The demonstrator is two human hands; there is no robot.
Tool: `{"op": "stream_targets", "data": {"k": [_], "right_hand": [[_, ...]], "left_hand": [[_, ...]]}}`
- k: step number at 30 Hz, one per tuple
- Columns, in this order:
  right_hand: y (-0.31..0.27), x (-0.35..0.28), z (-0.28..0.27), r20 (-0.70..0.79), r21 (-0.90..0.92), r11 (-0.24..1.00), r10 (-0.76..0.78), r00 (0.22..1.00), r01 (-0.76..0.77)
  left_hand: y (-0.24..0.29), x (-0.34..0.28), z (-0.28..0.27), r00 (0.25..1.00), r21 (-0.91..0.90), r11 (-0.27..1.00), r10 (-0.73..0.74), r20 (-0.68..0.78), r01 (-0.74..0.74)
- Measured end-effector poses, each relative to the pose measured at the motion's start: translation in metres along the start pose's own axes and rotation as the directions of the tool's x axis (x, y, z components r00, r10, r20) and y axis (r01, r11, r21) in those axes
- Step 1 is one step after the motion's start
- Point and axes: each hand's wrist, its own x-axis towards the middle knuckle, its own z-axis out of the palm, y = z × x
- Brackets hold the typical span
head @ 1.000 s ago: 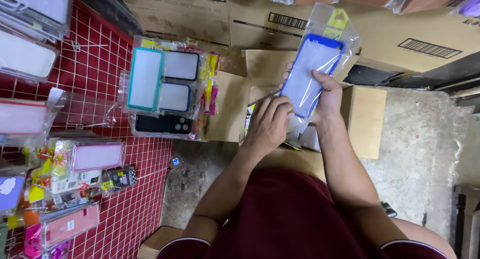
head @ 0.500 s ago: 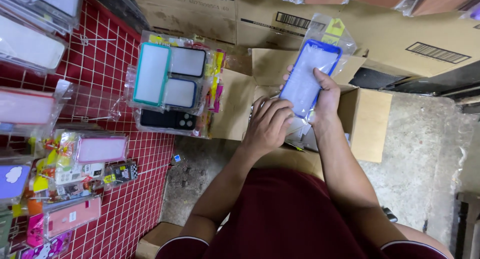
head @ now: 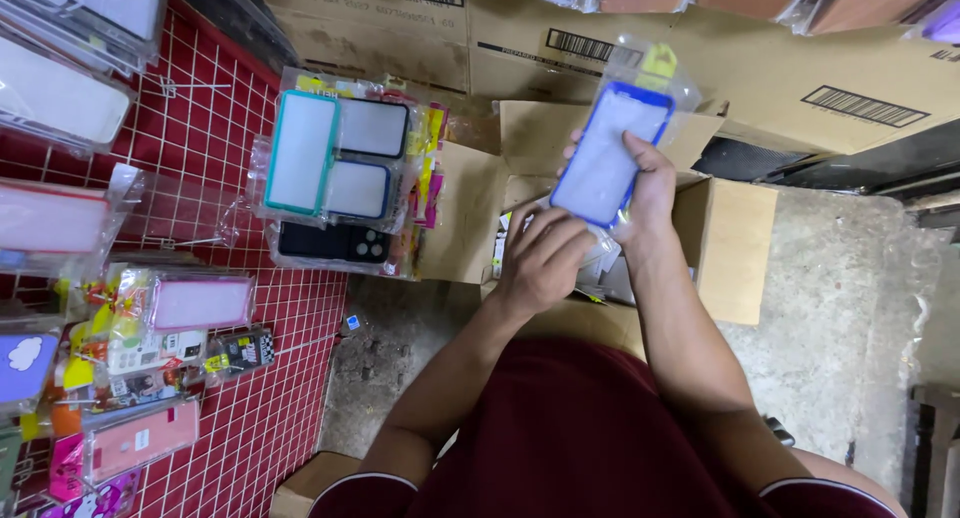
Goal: The person takes packaged phone cases out of a cardboard box one at a time, holds each case up and turns it over, and places the cases onto a display rack beside the box. They also handle a packaged screen protector from the box and hold it up before setting it down.
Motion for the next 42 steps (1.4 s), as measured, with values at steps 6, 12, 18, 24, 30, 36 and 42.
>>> {"op": "stream_targets", "data": {"k": [6,12,18,24,30,36,42], "right_hand": [[-0.007,-0.014,0.014,0.062,0.021,0.999,-0.03,0.998,0.029],[-0.005,-0.02,0.025,0.201,0.11,0.988,-0.126,0.971,0.106],[-0.001,-0.032,0.04,0.223,0.11,0.975,-0.211,0.952,0.191],[0.003,-0.035,0.038,0.334,-0.113,0.933,-0.288,0.897,0.341],[-0.01,-0.041,0.047,0.457,-0.172,0.904,-0.28,0.844,0.393],[-0.037,-0.018,0.0,0.162,-0.16,0.866,-0.451,0.878,0.474],[-0.068,-0.021,0.016,0.133,-0.103,0.893,-0.424,0.896,0.438]], "left_hand": [[0.002,-0.024,-0.001,0.992,0.055,0.991,0.122,-0.035,-0.12],[0.01,-0.03,-0.007,0.993,0.076,0.996,0.057,-0.103,-0.05],[0.006,-0.047,0.032,0.743,-0.4,0.687,-0.669,-0.022,0.607],[-0.007,-0.041,0.046,0.491,-0.812,0.141,-0.849,0.195,0.567],[-0.023,-0.052,0.062,0.467,-0.887,0.015,-0.854,0.228,0.461],[-0.022,-0.061,0.049,0.511,-0.905,0.009,-0.828,0.232,0.425],[-0.042,-0.111,0.041,0.444,-0.879,0.019,-0.869,0.221,0.476]]}}
